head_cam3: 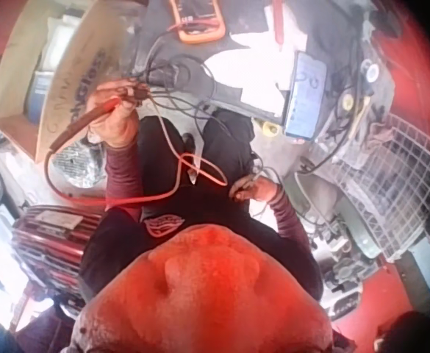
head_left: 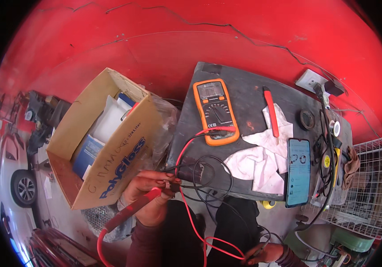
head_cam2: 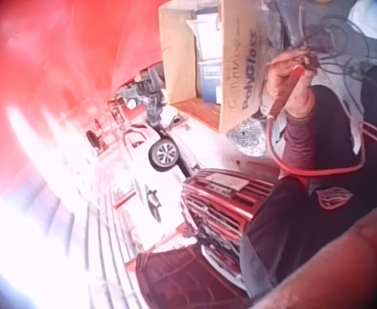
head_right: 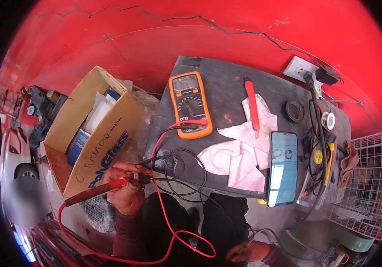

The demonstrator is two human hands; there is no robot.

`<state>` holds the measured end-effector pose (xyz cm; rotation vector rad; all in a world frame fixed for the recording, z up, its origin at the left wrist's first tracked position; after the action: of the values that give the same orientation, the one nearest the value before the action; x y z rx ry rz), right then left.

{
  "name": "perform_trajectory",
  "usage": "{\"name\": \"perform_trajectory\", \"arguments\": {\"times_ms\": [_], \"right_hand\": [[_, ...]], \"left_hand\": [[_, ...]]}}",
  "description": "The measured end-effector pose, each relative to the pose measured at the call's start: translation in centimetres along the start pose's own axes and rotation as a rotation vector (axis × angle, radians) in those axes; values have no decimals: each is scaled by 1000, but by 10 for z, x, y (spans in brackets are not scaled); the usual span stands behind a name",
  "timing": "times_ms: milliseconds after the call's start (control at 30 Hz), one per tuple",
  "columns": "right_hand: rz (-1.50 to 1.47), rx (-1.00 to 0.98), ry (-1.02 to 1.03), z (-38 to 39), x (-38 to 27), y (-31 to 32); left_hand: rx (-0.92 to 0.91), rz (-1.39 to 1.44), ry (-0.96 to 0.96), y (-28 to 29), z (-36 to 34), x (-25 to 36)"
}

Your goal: Testing electrical wires and connectors using a multimeter and a mobile application.

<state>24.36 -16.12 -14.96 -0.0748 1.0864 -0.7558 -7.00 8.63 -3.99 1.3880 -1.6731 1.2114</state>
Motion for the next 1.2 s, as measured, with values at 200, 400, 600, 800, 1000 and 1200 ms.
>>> {"name": "perform_trajectory", "arguments": {"times_ms": [200, 400, 600, 800, 1000, 1200], "right_hand": [[-36, -35, -61, -3, -10, 8], [-103, -13, -76, -3, 0, 12], [-118, 32, -73, -3, 5, 13], [-162, -47, -135, -8, -4, 19], [-156, -53, -119, -9, -11, 23], [-109, -57, -129, -10, -6, 24]], "left_hand": [[78, 130, 21, -6, -19, 4], [48, 147, 19, -12, -28, -10], [48, 83, -15, -15, -29, -20], [38, 21, -28, -17, -29, -23], [53, 8, -18, -18, -28, -23], [77, 89, -3, -17, -30, -21]]}}
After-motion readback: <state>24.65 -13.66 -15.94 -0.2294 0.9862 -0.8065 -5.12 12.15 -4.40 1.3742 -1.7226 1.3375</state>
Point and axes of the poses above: each hand's wrist, its own z-axis away from the middle knuckle, its own y-axis out of the back of the hand, x = y × z, the point moved 3 cm from there along -z, towards the middle knuckle, and after that the axes turned 1 degree about y, right-handed, at the moved point
